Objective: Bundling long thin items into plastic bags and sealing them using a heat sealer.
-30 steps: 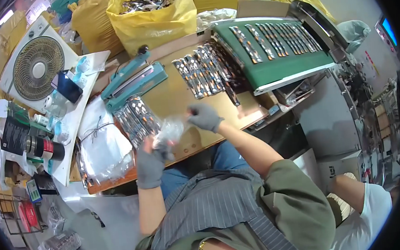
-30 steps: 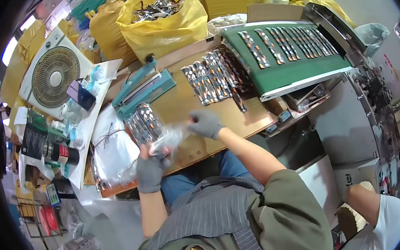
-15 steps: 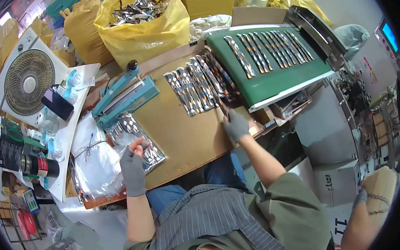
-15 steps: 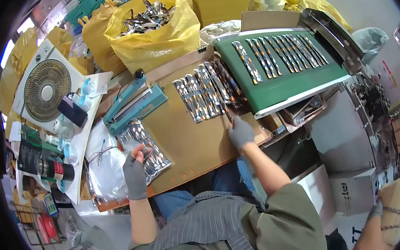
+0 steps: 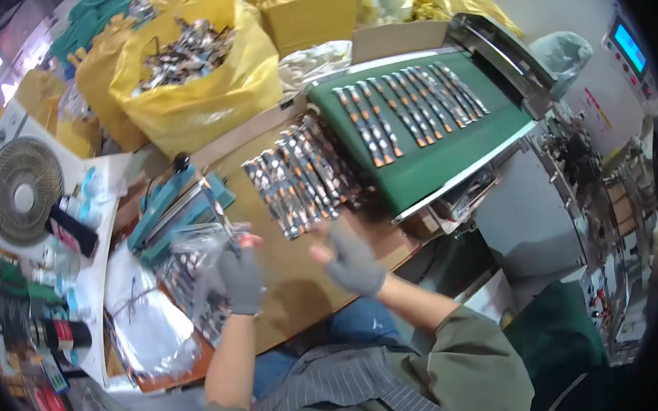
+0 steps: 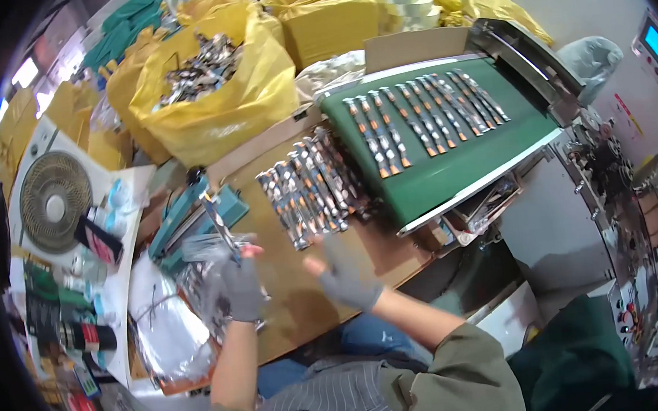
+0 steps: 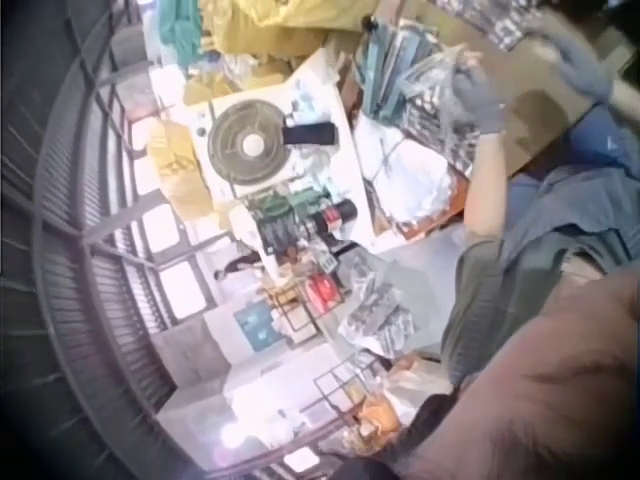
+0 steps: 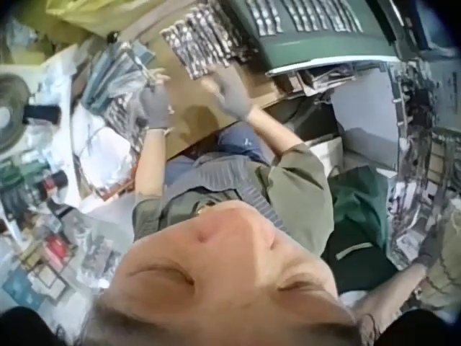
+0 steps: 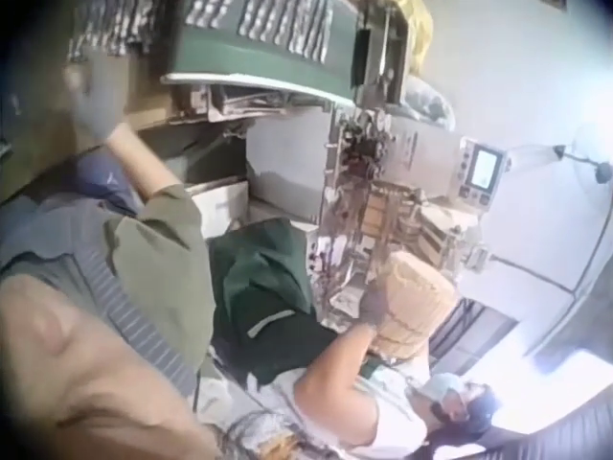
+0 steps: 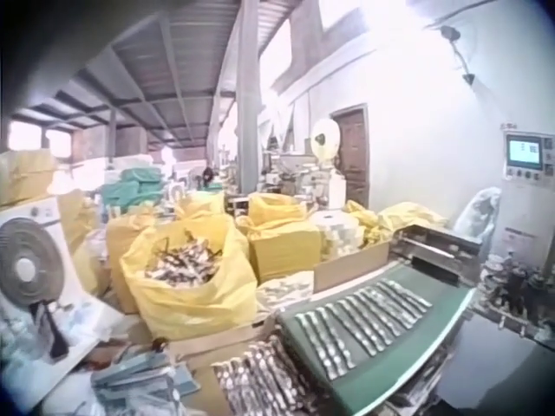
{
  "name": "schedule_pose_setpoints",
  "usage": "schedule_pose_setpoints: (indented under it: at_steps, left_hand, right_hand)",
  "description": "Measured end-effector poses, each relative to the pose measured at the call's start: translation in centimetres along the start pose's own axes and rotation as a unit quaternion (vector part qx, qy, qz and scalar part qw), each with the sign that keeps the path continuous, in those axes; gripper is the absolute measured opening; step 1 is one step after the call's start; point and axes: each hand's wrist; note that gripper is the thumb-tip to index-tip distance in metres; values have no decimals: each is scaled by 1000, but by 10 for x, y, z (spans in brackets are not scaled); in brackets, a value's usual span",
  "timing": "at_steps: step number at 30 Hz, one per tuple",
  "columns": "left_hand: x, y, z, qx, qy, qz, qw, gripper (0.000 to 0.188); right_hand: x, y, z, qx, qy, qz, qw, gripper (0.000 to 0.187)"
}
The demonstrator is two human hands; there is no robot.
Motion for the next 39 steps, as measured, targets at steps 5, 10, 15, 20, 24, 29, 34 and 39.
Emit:
schedule_pose_setpoints:
  at_steps: [5,10,15,20,24,29,34,39]
  left_hand:
    - [-45,-62,-74,-4,-131,-7,991,44]
    - [-62,-46,-129,-209,-307,-21,928,62]
    - [-59,-50,-122,-167,-210,-13,963,52]
    - [-85,-80,-118,-5,-81,-10,997,61]
    - [-126,-89,-62,93,-98,-17,991,76]
    - [-134,-79,-73,50,-145,24,988,88]
    - [-107,-86,-77,254,-4,42,966,90]
    - [-62,-74,-100,236,153,-2,960,73]
  right_hand:
    - [91,-129,95,132,244,256,926,56]
    - [223,-201,205,-233,456,281,812,77]
    - [223,-218,215,-266,365,114,885,76]
    - [51,-185,118,8,451,-45,891,82]
    - [-28,-158,85,10,368,-148,918,91]
    - [-49,-188,126,-309,190,-18,932,94]
    - [-93,-159,111,-178,143,-188,955,74]
    - [-126,-92,97,-391,-407,-171,808,41]
Point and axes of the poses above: each hand's wrist, its own y-axis away from the middle knuckle, its own x-axis out of the back of the hand, z = x × y, and after that the axes turned 9 degrees about z, right-handed
